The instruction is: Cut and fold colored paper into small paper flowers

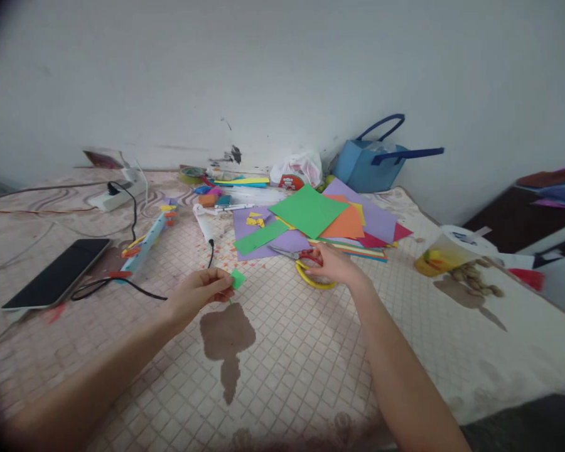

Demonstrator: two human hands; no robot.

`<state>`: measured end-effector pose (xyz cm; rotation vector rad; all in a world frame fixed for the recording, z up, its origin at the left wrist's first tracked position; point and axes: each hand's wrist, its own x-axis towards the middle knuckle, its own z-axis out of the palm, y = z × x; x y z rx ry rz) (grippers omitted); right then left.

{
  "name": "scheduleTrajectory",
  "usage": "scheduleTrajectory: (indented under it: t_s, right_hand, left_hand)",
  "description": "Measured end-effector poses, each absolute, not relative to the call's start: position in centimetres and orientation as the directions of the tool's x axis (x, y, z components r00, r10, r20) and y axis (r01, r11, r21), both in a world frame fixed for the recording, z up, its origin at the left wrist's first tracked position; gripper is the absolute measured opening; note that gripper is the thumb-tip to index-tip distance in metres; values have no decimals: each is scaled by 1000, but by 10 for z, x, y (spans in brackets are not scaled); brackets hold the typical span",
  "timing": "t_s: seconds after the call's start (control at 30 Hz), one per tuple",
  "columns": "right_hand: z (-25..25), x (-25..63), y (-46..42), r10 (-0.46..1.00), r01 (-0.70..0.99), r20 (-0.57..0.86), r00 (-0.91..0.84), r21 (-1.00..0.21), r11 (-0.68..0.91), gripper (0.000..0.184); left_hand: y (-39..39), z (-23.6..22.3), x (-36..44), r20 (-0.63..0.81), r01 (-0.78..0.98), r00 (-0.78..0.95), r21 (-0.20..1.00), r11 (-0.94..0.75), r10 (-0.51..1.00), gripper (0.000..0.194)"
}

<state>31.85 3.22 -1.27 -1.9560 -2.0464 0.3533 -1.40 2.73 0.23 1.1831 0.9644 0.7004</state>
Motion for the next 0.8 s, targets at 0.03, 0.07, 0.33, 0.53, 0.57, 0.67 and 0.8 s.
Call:
scheduleTrajectory:
  t_s: [0.03,0.07,0.33,0.53,0.57,0.67,0.8]
  right_hand:
    - [-13,319,32,998,932,48,-28,-360,43,40]
    - [-13,320,33,998,934,52,-21,-354,38,40]
    - [-15,324,35,999,909,-16,-48,-415,37,41]
    - [-4,331,28,997,841,-50,-57,-540,21,32]
    - [0,331,26,997,806,-59,-54,-592,9,31]
    - [13,321,23,997,592,-71,-41,-805,-32,31]
    - [16,273,22,999,280,-32,-41,-960,-19,41]
  left_hand:
    - [27,3,-14,-247,35,442,966,258,862,21]
    - [27,3,-14,-249,37,441,965,260,862,21]
    - [25,5,-13,-267,44,415,961,273,870,22]
    - [27,3,-14,-261,37,404,962,269,877,24]
    - [27,2,-14,-258,32,404,963,269,877,24]
    - [28,1,-14,-254,9,396,962,272,882,25]
    - [26,2,-13,-266,-7,384,957,291,884,24]
